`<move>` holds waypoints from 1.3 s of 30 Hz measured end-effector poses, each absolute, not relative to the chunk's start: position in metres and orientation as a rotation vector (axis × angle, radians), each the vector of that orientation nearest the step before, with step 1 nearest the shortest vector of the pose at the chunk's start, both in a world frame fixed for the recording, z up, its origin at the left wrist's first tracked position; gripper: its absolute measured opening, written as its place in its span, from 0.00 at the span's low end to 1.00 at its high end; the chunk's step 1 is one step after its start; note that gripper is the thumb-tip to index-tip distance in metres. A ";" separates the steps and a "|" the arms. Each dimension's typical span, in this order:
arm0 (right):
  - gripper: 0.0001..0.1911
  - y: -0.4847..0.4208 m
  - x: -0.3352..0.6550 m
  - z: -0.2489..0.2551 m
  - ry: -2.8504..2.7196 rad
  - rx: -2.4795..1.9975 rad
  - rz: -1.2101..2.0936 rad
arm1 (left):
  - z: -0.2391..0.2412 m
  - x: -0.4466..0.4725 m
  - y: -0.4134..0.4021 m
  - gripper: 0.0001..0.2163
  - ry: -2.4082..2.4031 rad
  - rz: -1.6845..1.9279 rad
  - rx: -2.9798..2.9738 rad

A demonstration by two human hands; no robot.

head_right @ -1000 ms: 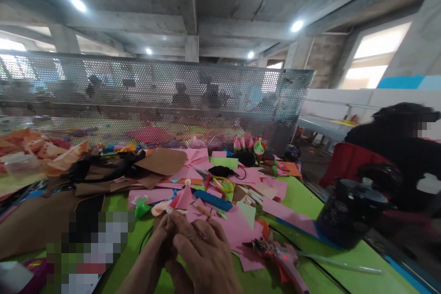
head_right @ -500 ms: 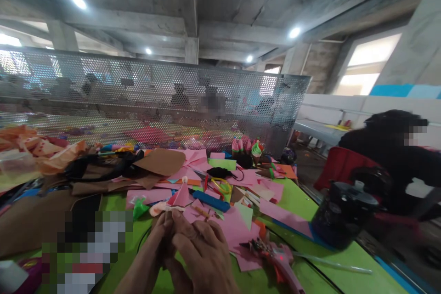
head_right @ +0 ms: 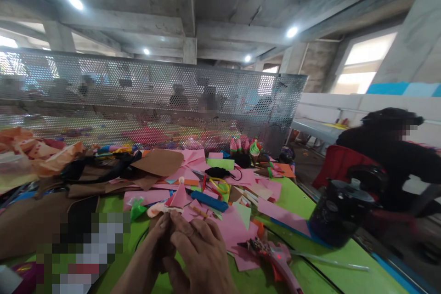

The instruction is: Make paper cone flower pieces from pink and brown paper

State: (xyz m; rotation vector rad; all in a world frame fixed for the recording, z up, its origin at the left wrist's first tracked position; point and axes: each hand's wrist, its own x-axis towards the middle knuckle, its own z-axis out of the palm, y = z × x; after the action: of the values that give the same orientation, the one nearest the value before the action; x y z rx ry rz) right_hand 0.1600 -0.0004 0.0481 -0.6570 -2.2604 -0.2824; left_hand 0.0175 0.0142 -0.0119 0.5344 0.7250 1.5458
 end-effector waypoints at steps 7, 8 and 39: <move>0.14 0.000 0.159 0.048 -2.271 -0.660 -0.262 | -0.005 0.018 0.007 0.14 0.735 1.538 0.534; 0.13 0.000 0.159 0.047 -2.254 -0.662 -0.253 | -0.004 0.017 0.006 0.14 0.740 1.538 0.532; 0.08 0.000 0.159 0.043 -2.236 -0.680 -0.183 | 0.004 0.009 -0.011 0.16 0.712 1.390 0.446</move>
State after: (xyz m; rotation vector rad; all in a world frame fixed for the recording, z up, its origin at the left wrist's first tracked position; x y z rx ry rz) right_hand 0.1586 0.0005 0.0432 -0.6796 -2.2360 -0.1833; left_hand 0.0089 -0.0109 0.0045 0.4459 0.7121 1.3903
